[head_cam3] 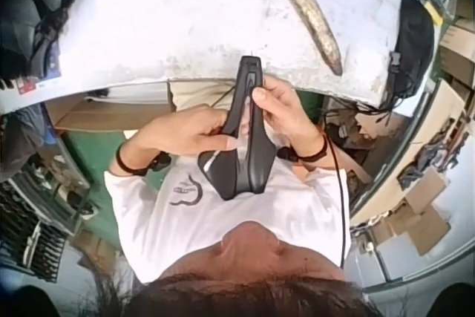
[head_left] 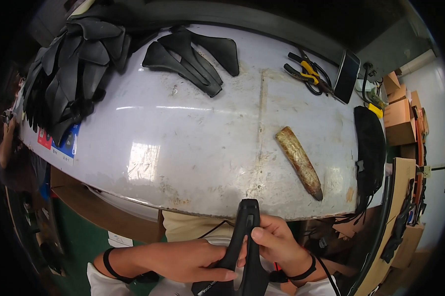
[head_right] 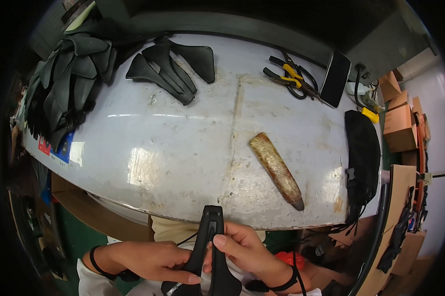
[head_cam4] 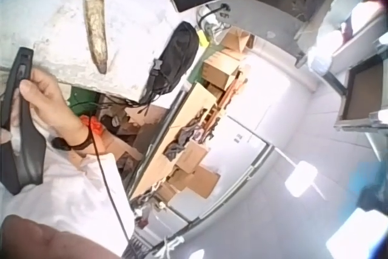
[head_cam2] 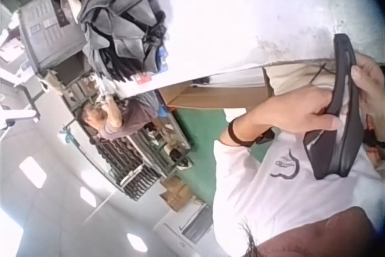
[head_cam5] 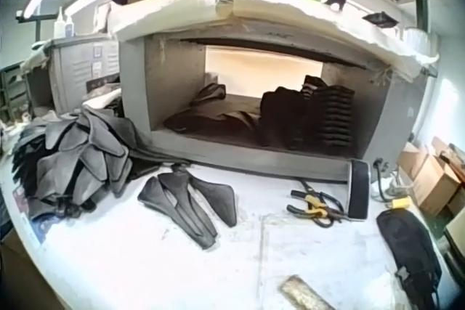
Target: The person assembles bicycle saddles by fitting covers onto saddle bases by hand, tucking and smoothing edges using a handheld tool, and retrieving parts from a heating chamber.
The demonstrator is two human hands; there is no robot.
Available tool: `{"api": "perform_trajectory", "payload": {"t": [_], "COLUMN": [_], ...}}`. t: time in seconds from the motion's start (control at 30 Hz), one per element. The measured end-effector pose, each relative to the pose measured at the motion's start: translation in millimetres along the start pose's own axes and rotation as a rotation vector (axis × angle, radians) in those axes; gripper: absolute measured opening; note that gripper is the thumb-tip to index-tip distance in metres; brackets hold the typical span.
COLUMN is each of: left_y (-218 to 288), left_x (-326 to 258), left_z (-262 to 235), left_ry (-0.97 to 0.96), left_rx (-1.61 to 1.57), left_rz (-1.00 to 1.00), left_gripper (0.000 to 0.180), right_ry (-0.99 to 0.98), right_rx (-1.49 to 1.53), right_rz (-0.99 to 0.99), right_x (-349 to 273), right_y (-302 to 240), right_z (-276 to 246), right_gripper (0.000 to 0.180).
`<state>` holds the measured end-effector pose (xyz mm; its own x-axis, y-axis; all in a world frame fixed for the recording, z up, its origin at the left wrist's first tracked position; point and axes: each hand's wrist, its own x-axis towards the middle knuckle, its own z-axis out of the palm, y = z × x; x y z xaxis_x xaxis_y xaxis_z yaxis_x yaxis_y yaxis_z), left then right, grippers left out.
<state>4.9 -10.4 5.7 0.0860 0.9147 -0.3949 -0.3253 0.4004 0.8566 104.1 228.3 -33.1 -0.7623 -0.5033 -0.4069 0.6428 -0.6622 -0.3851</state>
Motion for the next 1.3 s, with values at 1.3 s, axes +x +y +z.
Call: {"api": "perform_trajectory", "payload": {"t": [1.3], "left_y": [-60], "left_x": [18], "left_z": [12], "left_ry": [0.022], "left_rx": [-0.794], "left_rz": [0.751], "left_gripper": [0.077], "right_ry": [0.176], "right_rx": [-0.315], "right_rz": [-0.583], "right_x": [-20], "right_y": [-8], "right_z": [7], "right_gripper": [0.03]}}
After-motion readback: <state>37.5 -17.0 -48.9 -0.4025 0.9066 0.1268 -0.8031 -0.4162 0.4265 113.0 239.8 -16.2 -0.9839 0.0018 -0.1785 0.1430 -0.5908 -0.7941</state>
